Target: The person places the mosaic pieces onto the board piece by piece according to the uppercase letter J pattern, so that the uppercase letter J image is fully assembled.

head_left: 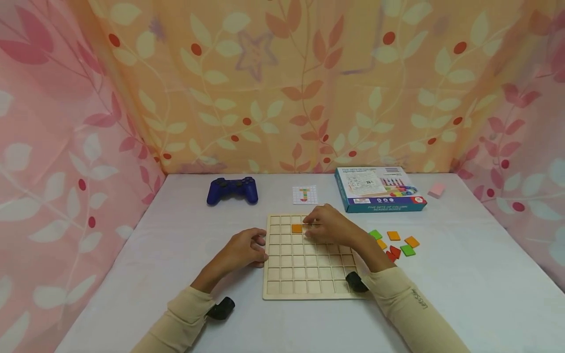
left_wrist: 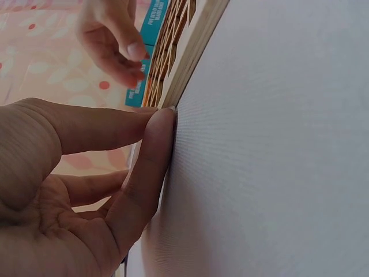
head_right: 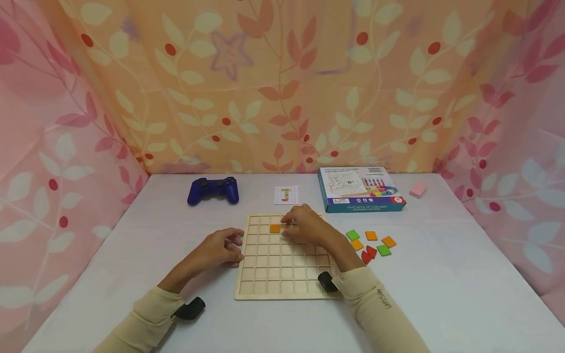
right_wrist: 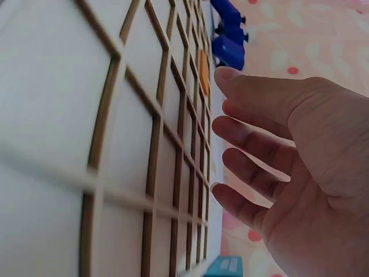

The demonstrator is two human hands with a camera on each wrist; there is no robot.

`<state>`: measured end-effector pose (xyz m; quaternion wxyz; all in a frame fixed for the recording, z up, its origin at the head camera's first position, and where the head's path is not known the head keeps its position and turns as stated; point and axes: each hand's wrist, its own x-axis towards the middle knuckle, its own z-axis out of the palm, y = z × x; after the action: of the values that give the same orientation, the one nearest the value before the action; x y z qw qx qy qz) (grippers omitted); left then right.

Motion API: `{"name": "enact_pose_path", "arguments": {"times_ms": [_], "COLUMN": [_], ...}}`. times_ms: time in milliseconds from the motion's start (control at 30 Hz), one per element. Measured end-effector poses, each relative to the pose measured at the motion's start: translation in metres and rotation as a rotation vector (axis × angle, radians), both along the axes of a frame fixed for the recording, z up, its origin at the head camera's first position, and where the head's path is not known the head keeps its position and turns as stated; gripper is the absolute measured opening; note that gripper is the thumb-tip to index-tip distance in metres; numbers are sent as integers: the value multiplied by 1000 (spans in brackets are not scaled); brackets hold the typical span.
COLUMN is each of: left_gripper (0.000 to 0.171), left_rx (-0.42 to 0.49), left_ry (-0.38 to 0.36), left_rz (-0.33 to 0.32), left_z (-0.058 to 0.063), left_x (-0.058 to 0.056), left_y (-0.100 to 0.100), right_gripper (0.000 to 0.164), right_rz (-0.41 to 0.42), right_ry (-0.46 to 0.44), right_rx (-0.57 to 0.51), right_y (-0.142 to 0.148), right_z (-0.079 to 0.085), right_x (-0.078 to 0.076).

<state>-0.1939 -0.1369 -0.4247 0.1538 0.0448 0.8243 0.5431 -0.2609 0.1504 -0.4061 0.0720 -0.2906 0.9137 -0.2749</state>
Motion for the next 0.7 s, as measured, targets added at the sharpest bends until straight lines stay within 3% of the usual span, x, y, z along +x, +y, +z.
{"name": "enact_pose_path", "arguments": {"times_ms": [267,500,700], "left_gripper": [66,65,66], "left_rx": [-1,-6,-8], "left_ry": [6,13,12], "left_rz": [-12,-17,-17], "left_z": [0,0,0], "left_x": [-1,-1,0], "left_y": [-2,-2,-2], "right_gripper": [33,34,40], "right_rz": [-115,-178,-261], "right_ry": [-56,-15,-71], "right_rx": [-7,41,81], "right_y": [39,84,120], "right_z": [7,5,2], "right_x": [14,24,30]}}
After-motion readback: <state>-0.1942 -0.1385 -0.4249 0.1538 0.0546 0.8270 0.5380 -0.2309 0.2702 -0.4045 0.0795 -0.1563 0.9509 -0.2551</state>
